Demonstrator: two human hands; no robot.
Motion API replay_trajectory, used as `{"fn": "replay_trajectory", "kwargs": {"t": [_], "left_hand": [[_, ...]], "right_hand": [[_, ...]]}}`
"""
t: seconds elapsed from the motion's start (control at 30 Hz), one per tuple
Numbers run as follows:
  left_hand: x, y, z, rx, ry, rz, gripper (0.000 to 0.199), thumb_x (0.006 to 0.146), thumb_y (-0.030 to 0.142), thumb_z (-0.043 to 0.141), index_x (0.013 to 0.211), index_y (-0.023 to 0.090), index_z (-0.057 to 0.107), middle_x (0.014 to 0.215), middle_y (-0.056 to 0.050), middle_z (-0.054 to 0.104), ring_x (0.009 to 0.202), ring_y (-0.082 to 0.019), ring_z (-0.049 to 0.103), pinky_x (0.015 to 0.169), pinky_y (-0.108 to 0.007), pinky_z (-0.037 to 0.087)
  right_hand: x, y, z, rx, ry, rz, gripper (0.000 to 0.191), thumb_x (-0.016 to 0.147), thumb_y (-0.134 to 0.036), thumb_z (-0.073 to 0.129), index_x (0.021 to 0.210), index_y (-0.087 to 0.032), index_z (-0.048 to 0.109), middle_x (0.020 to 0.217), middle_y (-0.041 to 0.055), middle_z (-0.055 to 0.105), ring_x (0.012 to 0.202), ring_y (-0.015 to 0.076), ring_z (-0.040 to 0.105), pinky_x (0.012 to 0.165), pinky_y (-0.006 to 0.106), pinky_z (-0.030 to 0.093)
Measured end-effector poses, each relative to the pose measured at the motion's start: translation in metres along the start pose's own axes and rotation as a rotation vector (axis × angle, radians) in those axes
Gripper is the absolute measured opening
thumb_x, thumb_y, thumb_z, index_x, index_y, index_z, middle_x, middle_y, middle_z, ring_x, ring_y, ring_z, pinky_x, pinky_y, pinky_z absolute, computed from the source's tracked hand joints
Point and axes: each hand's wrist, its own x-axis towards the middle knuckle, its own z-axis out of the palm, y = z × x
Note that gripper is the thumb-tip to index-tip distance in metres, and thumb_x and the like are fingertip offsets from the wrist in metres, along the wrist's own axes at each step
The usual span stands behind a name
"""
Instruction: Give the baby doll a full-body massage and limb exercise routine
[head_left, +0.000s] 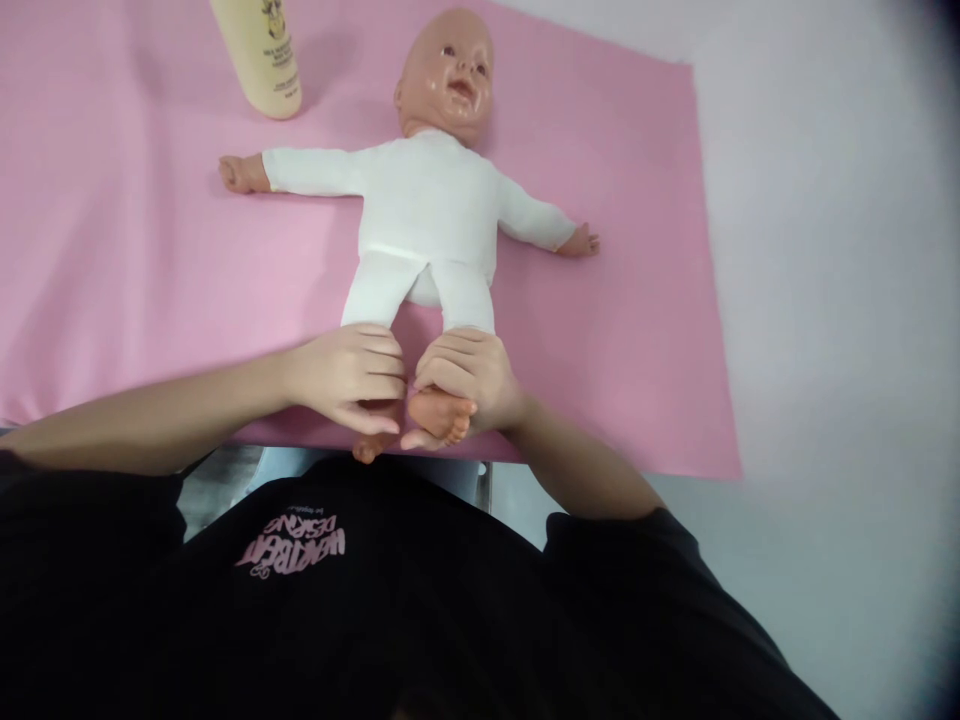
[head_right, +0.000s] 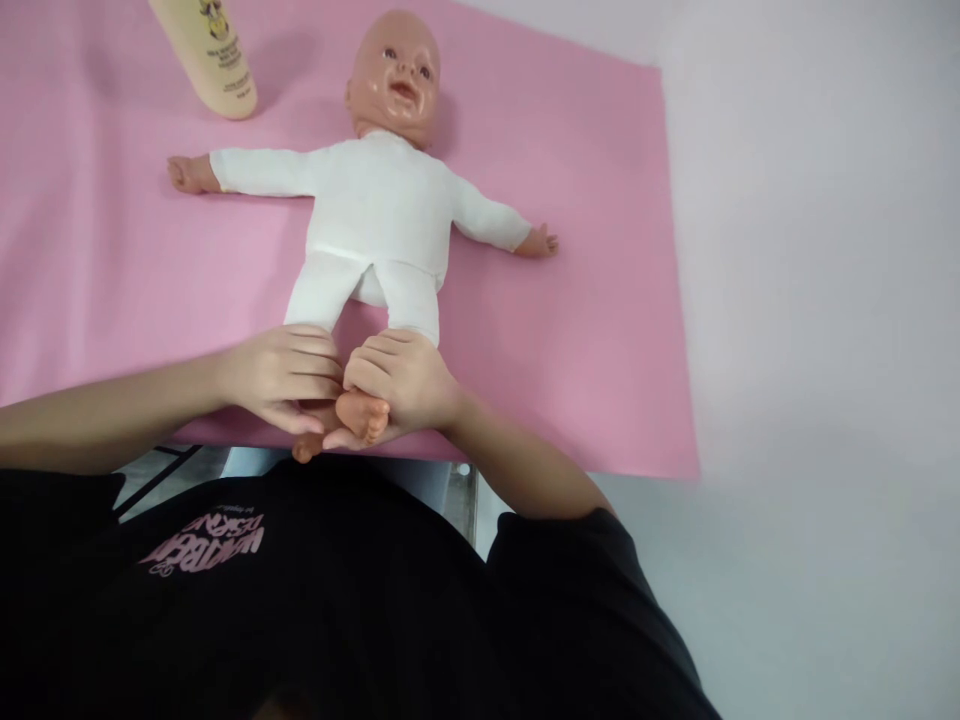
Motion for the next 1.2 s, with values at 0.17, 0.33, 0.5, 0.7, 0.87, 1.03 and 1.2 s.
{"fn": "replay_trajectory", "kwargs": {"t": [0.17,0.33,0.5,0.7,0.87,1.03,1.2], "left_hand": [[0.001,0.002,0.0,0.055,0.073,0.048,0.028,0.098,0.046,0.064,0.081,0.025,0.074,0.077,-0.004,0.074,0.078,-0.02,0.069,0.079,-0.035,0.055],[0.002,0.004,0.0,0.07,0.014,0.001,0.026,0.097,0.042,0.063,0.081,0.026,0.075,0.077,-0.004,0.075,0.077,-0.02,0.068,0.078,-0.035,0.055],[0.002,0.006,0.0,0.066,-0.038,-0.04,0.029,0.098,0.043,0.061,0.08,0.025,0.075,0.078,-0.005,0.075,0.076,-0.021,0.067,0.078,-0.036,0.055],[0.002,0.008,0.0,0.138,0.117,0.106,0.023,0.098,0.035,0.065,0.08,0.024,0.074,0.075,-0.004,0.072,0.074,-0.019,0.065,0.075,-0.033,0.053],[0.002,0.008,0.002,0.094,0.119,0.085,0.022,0.099,0.035,0.065,0.081,0.024,0.073,0.079,-0.003,0.073,0.074,-0.018,0.064,0.076,-0.033,0.052],[0.003,0.009,0.003,0.126,0.087,0.138,0.027,0.102,0.033,0.059,0.081,0.023,0.073,0.079,-0.004,0.073,0.074,-0.019,0.064,0.078,-0.034,0.053],[0.004,0.012,0.003,0.131,0.11,0.136,0.029,0.102,0.032,0.06,0.077,0.023,0.07,0.075,-0.004,0.071,0.073,-0.019,0.065,0.076,-0.034,0.054]], "right_hand": [[-0.004,-0.001,0.0,0.036,-0.081,0.043,0.043,0.096,-0.063,0.054,0.082,-0.023,0.056,0.068,-0.0018,0.063,0.062,0.0161,0.063,0.063,0.034,0.048],[-0.004,-0.003,0.001,0.042,-0.139,0.083,0.045,0.094,-0.067,0.053,0.083,-0.024,0.056,0.07,-0.0011,0.064,0.066,0.0174,0.064,0.066,0.036,0.051],[0.002,-0.007,0.0,0.067,-0.029,0.026,0.036,0.098,-0.058,0.051,0.089,-0.024,0.055,0.072,-0.001,0.065,0.068,0.0181,0.067,0.069,0.036,0.055],[0.0,-0.006,0.0,0.077,0.029,0.0,0.038,0.101,-0.058,0.048,0.104,-0.021,0.06,0.08,0.0019,0.067,0.074,0.0205,0.068,0.069,0.038,0.056],[-0.004,-0.005,0.003,0.112,0.041,-0.044,0.057,0.102,-0.057,0.048,0.138,-0.016,0.059,0.088,0.0046,0.069,0.082,0.0233,0.07,0.073,0.042,0.06],[-0.006,-0.003,0.008,0.145,0.095,-0.114,0.065,0.101,-0.055,0.054,0.151,-0.013,0.053,0.087,0.0053,0.071,0.081,0.0234,0.07,0.07,0.042,0.062],[-0.011,-0.002,0.009,0.082,0.045,-0.134,0.052,0.103,-0.061,0.05,0.13,-0.02,0.068,0.082,0.0025,0.071,0.078,0.0218,0.072,0.07,0.041,0.063]]}}
